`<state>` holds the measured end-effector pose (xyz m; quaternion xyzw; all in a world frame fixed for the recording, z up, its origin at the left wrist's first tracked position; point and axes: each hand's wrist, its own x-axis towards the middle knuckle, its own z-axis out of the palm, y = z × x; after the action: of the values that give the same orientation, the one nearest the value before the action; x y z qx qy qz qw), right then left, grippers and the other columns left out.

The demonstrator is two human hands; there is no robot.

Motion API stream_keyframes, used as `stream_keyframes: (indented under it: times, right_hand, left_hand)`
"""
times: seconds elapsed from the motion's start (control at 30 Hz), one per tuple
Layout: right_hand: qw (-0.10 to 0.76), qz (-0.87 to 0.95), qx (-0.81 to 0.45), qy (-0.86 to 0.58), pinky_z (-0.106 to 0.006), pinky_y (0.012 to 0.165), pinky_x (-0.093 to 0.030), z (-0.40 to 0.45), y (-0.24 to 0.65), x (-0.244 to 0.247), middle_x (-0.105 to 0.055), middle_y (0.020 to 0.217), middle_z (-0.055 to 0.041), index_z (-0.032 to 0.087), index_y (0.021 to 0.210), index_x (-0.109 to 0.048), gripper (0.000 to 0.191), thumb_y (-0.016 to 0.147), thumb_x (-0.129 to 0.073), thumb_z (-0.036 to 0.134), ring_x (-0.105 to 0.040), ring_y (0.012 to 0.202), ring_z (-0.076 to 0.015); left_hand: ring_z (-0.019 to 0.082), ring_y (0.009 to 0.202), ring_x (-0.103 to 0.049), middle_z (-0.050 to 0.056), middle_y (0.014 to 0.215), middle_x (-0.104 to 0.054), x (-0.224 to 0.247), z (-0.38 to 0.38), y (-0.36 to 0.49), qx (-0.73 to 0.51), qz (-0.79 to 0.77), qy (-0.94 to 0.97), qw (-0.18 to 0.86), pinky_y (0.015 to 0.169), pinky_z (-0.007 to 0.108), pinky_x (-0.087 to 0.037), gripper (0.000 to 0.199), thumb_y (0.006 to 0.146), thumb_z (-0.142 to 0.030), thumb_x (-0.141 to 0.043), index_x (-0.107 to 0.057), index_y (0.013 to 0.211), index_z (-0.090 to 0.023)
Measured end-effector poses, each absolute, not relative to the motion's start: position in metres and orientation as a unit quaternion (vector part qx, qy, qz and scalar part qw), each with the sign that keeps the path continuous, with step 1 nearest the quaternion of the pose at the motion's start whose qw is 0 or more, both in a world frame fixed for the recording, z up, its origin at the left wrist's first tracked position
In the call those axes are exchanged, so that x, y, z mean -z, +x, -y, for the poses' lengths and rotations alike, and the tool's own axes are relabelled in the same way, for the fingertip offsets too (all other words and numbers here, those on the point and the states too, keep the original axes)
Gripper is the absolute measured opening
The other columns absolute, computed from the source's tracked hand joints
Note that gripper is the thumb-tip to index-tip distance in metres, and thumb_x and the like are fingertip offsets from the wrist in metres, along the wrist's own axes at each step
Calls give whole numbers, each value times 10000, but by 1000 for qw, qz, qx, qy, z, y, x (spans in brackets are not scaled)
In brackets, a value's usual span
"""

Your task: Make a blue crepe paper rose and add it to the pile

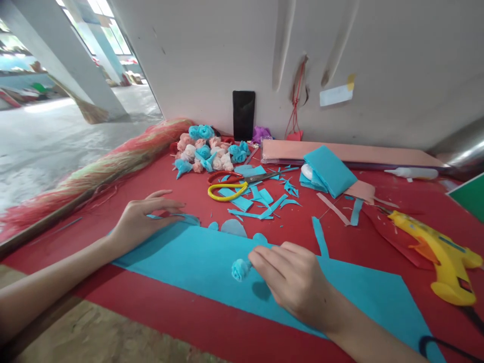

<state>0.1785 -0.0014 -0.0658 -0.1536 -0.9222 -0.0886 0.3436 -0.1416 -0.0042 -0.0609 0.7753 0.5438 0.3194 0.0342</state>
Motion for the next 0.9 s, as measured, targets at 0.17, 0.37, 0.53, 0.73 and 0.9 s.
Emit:
stream_keyframes:
  times: [0.17, 0.37, 0.53, 0.73, 0.9]
  right_hand:
    - [340, 924, 93, -148, -292, 593, -445, 0, 178, 67, -719, 812, -66, 106, 961, -563, 185, 875, -421, 25, -649, 676, -157]
    - [343, 925, 88, -142, -295, 578, -444, 0, 178, 67, -717, 805, -78, 101, 959, -563, 181, 856, -442, 14, -646, 672, -169]
    - [341, 925, 89, -144, -289, 578, -447, 1, 179, 67, -718, 808, -79, 108, 956, -562, 184, 860, -435, 16, -642, 666, -163]
    - [350, 921, 91, -142, -288, 575, -448, 1, 178, 67, -718, 795, -74, 111, 957, -561, 179, 858, -443, 19, -640, 657, -161]
    - [344, 923, 95, -145, -290, 568, -456, 0, 178, 67, -720, 796, -72, 115, 963, -562, 174, 864, -444, 32, -647, 663, -162]
  left_hand:
    - [165, 705, -682, -7, 842, -758, 64, 3, -144, -325, -514, 794, 15, 1026, 466, -397, 166, 821, -327, -562, -691, 832, -223]
    - [158, 859, -691, 51, 973, -744, 58, 8, -143, -288, -482, 827, 6, 1053, 451, -364, 158, 837, -139, -560, -704, 820, -201]
    - [210, 1025, -628, 115, 1109, -688, 56, 8, -142, -286, -478, 830, -24, 1054, 506, -324, 176, 828, -130, -566, -717, 758, -188]
    - [172, 747, -669, 71, 767, -731, 55, 6, -139, -284, -476, 832, -38, 1049, 528, -320, 84, 790, -138, -623, -704, 771, -150]
    - [166, 719, -669, 66, 758, -739, 56, 7, -139, -295, -467, 832, -42, 1041, 515, -344, 110, 797, -134, -600, -707, 780, -155]
